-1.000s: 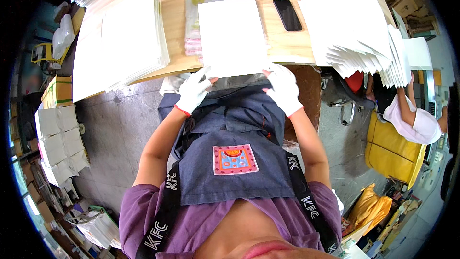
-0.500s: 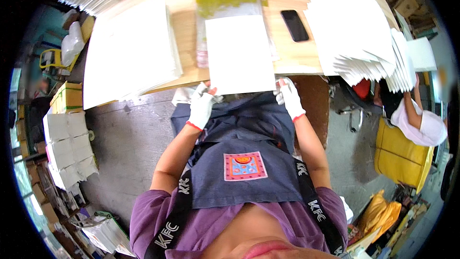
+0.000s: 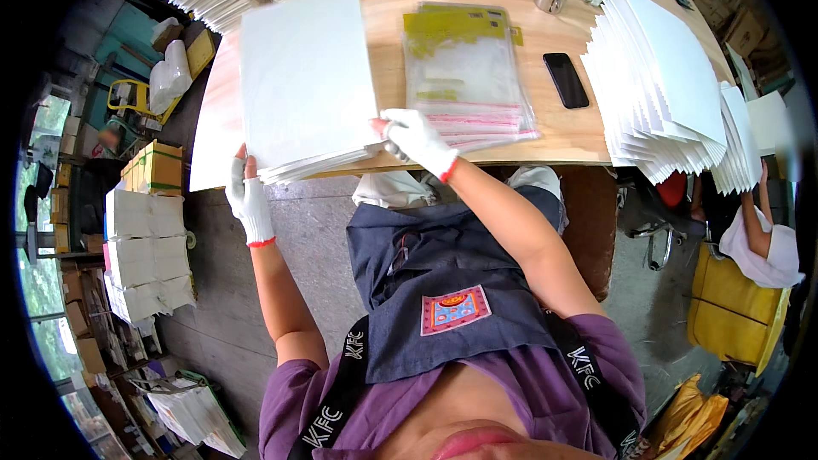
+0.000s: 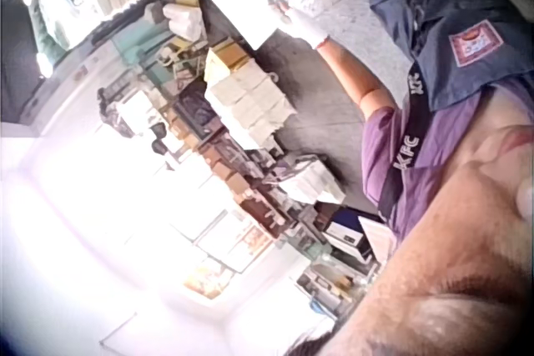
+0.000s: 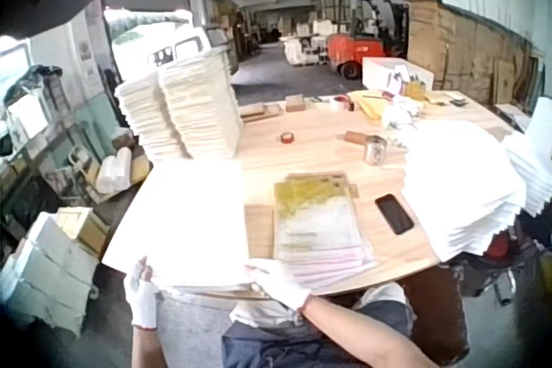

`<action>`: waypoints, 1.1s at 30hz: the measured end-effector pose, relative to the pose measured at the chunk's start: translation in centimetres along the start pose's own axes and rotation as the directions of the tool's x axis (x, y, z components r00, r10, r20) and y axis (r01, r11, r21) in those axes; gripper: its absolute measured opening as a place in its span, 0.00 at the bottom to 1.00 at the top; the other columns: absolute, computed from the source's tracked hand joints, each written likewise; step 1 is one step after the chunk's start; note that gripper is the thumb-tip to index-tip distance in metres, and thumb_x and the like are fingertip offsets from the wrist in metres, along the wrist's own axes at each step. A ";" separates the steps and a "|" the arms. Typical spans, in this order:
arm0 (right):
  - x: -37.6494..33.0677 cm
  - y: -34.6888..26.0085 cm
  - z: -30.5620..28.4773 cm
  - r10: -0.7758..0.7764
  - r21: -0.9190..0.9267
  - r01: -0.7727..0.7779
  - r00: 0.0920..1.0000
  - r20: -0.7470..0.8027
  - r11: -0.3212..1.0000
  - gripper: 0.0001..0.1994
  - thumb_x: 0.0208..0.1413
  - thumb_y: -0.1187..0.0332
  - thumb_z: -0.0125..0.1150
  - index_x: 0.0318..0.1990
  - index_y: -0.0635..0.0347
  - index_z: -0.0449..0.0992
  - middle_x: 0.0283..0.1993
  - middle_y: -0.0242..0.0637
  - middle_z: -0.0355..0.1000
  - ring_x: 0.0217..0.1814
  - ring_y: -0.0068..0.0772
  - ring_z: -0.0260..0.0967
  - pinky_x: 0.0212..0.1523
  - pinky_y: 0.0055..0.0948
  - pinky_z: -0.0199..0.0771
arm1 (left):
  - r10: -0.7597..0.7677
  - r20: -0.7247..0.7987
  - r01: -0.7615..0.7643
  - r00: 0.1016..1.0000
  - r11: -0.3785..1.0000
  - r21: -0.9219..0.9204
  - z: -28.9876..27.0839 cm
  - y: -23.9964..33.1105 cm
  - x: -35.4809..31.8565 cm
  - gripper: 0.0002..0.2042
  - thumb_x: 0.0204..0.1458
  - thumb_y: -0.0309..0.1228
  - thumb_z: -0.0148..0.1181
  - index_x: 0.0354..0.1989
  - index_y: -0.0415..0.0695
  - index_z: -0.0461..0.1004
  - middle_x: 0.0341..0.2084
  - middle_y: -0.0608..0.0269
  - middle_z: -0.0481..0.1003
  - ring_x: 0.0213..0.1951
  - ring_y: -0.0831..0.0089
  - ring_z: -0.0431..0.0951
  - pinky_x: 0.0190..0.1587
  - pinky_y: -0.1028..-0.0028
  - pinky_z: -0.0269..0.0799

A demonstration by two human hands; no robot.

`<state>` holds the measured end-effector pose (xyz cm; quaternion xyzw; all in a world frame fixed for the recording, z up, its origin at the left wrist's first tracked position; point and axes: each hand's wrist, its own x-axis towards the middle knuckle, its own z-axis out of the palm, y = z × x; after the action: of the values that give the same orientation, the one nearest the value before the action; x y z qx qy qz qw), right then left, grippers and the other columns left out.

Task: The person places white paper sheets into clear plastic bags on a table, then stacks the filled bags. The person repeats this process with multiple sheets and bags.

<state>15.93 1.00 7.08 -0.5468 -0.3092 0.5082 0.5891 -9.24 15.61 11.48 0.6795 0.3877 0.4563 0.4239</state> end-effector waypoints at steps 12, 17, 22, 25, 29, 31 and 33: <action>-11.0 -0.8 -9.3 -0.176 -0.130 0.155 0.969 -0.176 0.979 0.15 0.64 0.58 0.46 0.33 0.59 0.72 0.21 0.27 0.68 0.22 0.16 0.66 0.22 0.16 0.67 | 0.174 -0.263 -0.156 0.949 0.984 0.087 0.3 -5.4 -2.7 0.23 0.58 0.20 0.45 0.63 0.37 0.56 0.61 0.56 0.58 0.57 0.67 0.63 0.58 0.69 0.62; -22.2 -8.2 -18.2 -0.458 -0.419 0.208 0.565 -0.686 0.884 0.14 0.63 0.60 0.46 0.35 0.62 0.72 0.21 0.29 0.69 0.19 0.13 0.63 0.19 0.15 0.61 | 0.539 -0.098 -0.505 0.836 0.828 0.246 3.5 -2.6 -5.4 0.15 0.58 0.22 0.46 0.54 0.34 0.64 0.61 0.47 0.57 0.62 0.53 0.59 0.60 0.58 0.58; -26.8 -12.4 -24.4 -0.087 0.003 0.193 0.457 -0.885 0.981 0.16 0.62 0.59 0.46 0.39 0.64 0.72 0.20 0.31 0.68 0.11 0.15 0.55 0.10 0.14 0.51 | 0.739 0.170 -0.750 0.652 0.662 0.004 10.0 -0.7 -6.9 0.19 0.44 0.14 0.51 0.48 0.34 0.69 0.55 0.46 0.66 0.58 0.49 0.64 0.59 0.59 0.61; -26.9 -12.9 -27.3 0.052 0.174 0.201 0.499 -0.865 0.964 0.11 0.61 0.63 0.49 0.40 0.62 0.72 0.22 0.31 0.69 0.12 0.14 0.52 0.09 0.13 0.46 | 0.767 0.322 -0.789 0.555 0.608 -0.088 15.3 0.8 -6.8 0.19 0.37 0.14 0.54 0.42 0.37 0.73 0.49 0.47 0.71 0.55 0.47 0.68 0.55 0.58 0.66; -26.9 -13.5 -26.6 0.026 0.210 0.327 0.487 -0.873 0.921 0.07 0.60 0.68 0.50 0.40 0.61 0.70 0.22 0.27 0.66 0.13 0.11 0.49 0.08 0.13 0.43 | 0.623 0.554 -0.756 0.551 0.655 0.015 21.8 3.2 -5.8 0.21 0.40 0.17 0.58 0.46 0.44 0.73 0.52 0.54 0.69 0.57 0.51 0.66 0.57 0.61 0.63; -27.0 -13.4 -26.1 0.022 0.287 0.399 0.552 -0.834 0.871 0.06 0.60 0.69 0.50 0.42 0.60 0.68 0.21 0.25 0.62 0.13 0.10 0.47 0.08 0.13 0.41 | 0.475 0.668 -0.713 0.573 0.691 0.120 24.4 1.5 -4.4 0.21 0.43 0.24 0.58 0.49 0.49 0.72 0.54 0.56 0.67 0.59 0.53 0.62 0.59 0.60 0.60; -27.8 -12.0 -25.5 0.074 0.428 0.415 0.642 -0.763 0.803 0.09 0.61 0.65 0.49 0.43 0.59 0.67 0.24 0.27 0.64 0.13 0.13 0.49 0.09 0.12 0.46 | 0.338 0.753 -0.744 0.564 0.604 0.286 26.2 -0.9 -3.5 0.20 0.45 0.32 0.58 0.51 0.52 0.71 0.57 0.56 0.64 0.61 0.52 0.59 0.61 0.57 0.55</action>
<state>34.37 -32.10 18.55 -0.4705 0.0743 0.2437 0.8448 14.48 6.89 3.73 0.9719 0.0973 0.1722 0.1272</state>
